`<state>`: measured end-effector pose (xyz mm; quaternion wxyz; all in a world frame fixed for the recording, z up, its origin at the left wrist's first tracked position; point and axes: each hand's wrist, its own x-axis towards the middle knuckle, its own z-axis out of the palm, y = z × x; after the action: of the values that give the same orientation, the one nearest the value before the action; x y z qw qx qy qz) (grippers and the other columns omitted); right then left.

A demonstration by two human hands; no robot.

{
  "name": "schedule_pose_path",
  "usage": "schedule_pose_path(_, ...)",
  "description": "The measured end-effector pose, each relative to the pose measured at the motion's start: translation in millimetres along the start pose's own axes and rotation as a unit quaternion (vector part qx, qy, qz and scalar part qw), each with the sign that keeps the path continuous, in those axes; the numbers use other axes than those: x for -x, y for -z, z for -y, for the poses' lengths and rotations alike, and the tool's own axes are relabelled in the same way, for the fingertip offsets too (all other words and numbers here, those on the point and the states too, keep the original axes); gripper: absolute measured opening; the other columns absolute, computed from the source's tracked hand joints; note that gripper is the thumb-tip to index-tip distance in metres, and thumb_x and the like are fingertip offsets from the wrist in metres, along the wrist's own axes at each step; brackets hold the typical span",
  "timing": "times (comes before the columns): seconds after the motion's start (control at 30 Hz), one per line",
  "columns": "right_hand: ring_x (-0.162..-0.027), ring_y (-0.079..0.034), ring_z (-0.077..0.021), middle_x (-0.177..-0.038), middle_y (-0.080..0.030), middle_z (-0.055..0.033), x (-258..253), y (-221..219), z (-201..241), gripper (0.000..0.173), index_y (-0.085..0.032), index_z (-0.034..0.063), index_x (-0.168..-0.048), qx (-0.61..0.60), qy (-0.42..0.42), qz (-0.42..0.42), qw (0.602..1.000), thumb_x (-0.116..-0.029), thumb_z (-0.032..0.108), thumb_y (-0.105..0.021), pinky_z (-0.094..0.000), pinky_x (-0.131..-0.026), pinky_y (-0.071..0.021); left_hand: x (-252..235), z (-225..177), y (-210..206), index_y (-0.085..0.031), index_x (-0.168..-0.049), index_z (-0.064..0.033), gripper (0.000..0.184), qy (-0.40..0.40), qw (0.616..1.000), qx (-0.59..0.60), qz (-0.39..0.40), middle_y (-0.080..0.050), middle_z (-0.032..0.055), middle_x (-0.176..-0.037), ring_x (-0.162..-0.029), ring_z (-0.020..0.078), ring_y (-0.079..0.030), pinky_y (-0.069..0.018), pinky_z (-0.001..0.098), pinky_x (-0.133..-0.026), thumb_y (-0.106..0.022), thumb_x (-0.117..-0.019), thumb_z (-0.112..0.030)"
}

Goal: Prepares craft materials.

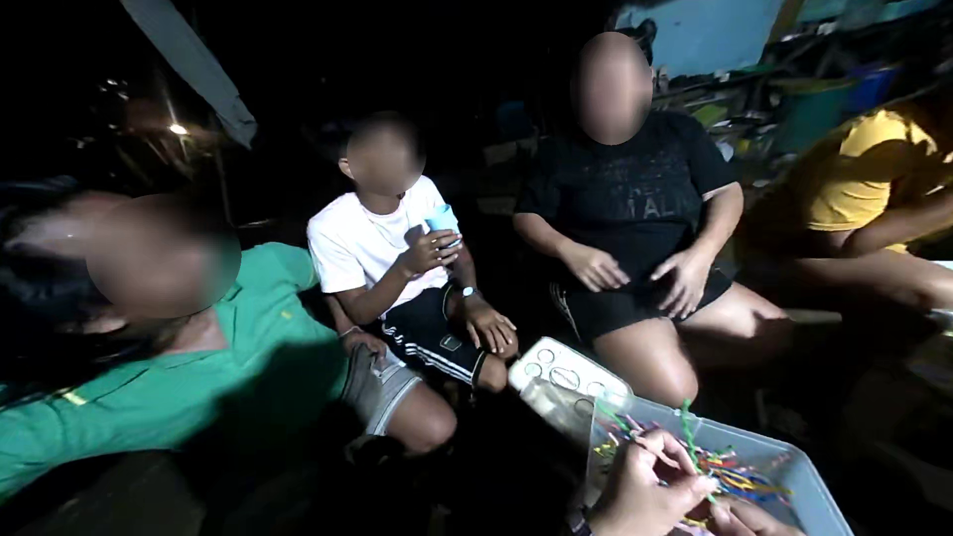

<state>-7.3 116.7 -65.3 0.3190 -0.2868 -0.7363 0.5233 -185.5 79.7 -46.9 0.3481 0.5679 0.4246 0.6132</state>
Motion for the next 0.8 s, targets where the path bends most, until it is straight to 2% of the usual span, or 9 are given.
schedule_pose_path(0.1, -0.094, -0.063, 0.0011, -0.095, -0.070, 0.0035, -4, 2, -4, 0.030, -0.071, -0.0032, -0.099, -0.052, 0.005, 0.004, 0.999, -0.1021, 0.008, -0.043, -0.0261, -0.092, -0.0531, 1, -2, 2, -0.061, -0.095, 0.0072, 0.011, 0.018, 0.999, 0.020, 0.018, -0.064, 0.0042, -0.082, -0.071, 0.0021, -0.061, -0.0537, 0.0194, -0.069, -0.068, -0.0889, 0.003)
schedule_pose_path(0.17, -0.094, -0.064, 0.0023, -0.094, -0.071, 0.0068, -5, 3, -3, 0.030, -0.072, 0.0000, -0.095, -0.060, -0.009, 0.002, 0.998, -0.0991, 0.006, -0.043, -0.0254, -0.092, -0.0530, 0, -2, 2, -0.060, -0.095, 0.0073, 0.011, 0.027, 0.999, 0.023, 0.039, -0.063, 0.0047, -0.081, -0.071, 0.0019, -0.060, -0.0528, 0.0190, -0.068, -0.068, -0.0886, 0.003)
schedule_pose_path(0.33, -0.095, -0.065, -0.0054, -0.095, -0.072, -0.0095, -15, -1, -2, 0.019, -0.074, -0.0078, -0.092, 0.032, -0.022, 0.006, 0.999, -0.0937, 0.006, -0.061, -0.0282, -0.092, -0.0535, -4, 3, 11, -0.061, -0.094, 0.0085, 0.011, 0.054, 0.996, 0.006, 0.064, -0.065, 0.0073, -0.079, -0.069, 0.0057, -0.062, -0.0538, 0.0224, -0.068, -0.069, -0.0875, 0.003)
schedule_pose_path(0.4, -0.093, -0.067, -0.0056, -0.094, -0.073, -0.0106, -17, -1, 1, 0.016, -0.075, -0.0069, -0.092, 0.055, -0.016, -0.008, 0.998, -0.0907, 0.006, -0.067, -0.0276, -0.090, -0.0547, -4, 3, 14, -0.062, -0.095, 0.0087, 0.013, 0.066, 0.995, 0.005, 0.070, -0.067, 0.0079, -0.081, -0.070, 0.0064, -0.064, -0.0555, 0.0232, -0.069, -0.070, -0.0873, 0.002)
schedule_pose_path(0.5, -0.083, -0.065, -0.0004, -0.086, -0.070, -0.0009, -20, -1, 2, 0.008, -0.072, -0.0020, -0.086, 0.020, -0.026, -0.033, 0.999, -0.0849, 0.006, -0.074, -0.0229, -0.081, -0.0560, -2, 5, 16, -0.062, -0.094, 0.0073, 0.013, 0.055, 0.996, 0.011, 0.076, -0.065, 0.0044, -0.081, -0.072, 0.0021, -0.062, -0.0536, 0.0199, -0.070, -0.072, -0.0891, -0.001)
schedule_pose_path(0.57, -0.079, -0.065, 0.0031, -0.082, -0.068, 0.0077, -23, -2, 2, 0.010, -0.066, 0.0039, -0.086, -0.023, -0.040, -0.044, 0.998, -0.0822, 0.003, -0.075, -0.0205, -0.078, -0.0569, -2, 3, 16, -0.064, -0.100, 0.0108, 0.017, 0.040, 0.997, 0.021, 0.066, -0.068, 0.0042, -0.086, -0.079, 0.0002, -0.064, -0.0540, 0.0181, -0.077, -0.071, -0.0867, 0.003)
schedule_pose_path(0.63, -0.080, -0.066, 0.0026, -0.085, -0.070, 0.0081, -24, -2, 6, 0.011, -0.066, 0.0035, -0.093, -0.037, -0.044, -0.033, 0.998, -0.0849, 0.005, -0.074, -0.0215, -0.079, -0.0578, -3, 3, 16, -0.063, -0.105, 0.0138, 0.021, 0.032, 0.997, 0.036, 0.056, -0.068, 0.0060, -0.089, -0.082, 0.0018, -0.065, -0.0550, 0.0195, -0.080, -0.070, -0.0867, 0.005)
schedule_pose_path(0.7, -0.088, -0.067, 0.0017, -0.095, -0.072, 0.0025, -19, 0, 8, 0.016, -0.069, -0.0030, -0.104, -0.023, -0.043, 0.006, 0.999, -0.0943, 0.009, -0.066, -0.0228, -0.086, -0.0576, 0, 4, 14, -0.060, -0.107, 0.0131, 0.022, 0.038, 0.998, 0.049, 0.030, -0.067, 0.0048, -0.089, -0.080, 0.0021, -0.065, -0.0558, 0.0201, -0.077, -0.068, -0.0880, 0.005)
schedule_pose_path(0.8, -0.090, -0.062, 0.0015, -0.095, -0.069, -0.0003, -23, -1, 6, 0.027, -0.070, -0.0048, -0.101, -0.024, -0.030, 0.019, 0.999, -0.1034, 0.014, -0.051, -0.0236, -0.087, -0.0531, -5, 2, 21, -0.061, -0.101, 0.0090, 0.015, 0.060, 0.997, 0.050, 0.011, -0.066, 0.0041, -0.085, -0.074, 0.0032, -0.064, -0.0563, 0.0211, -0.071, -0.069, -0.0882, 0.005)
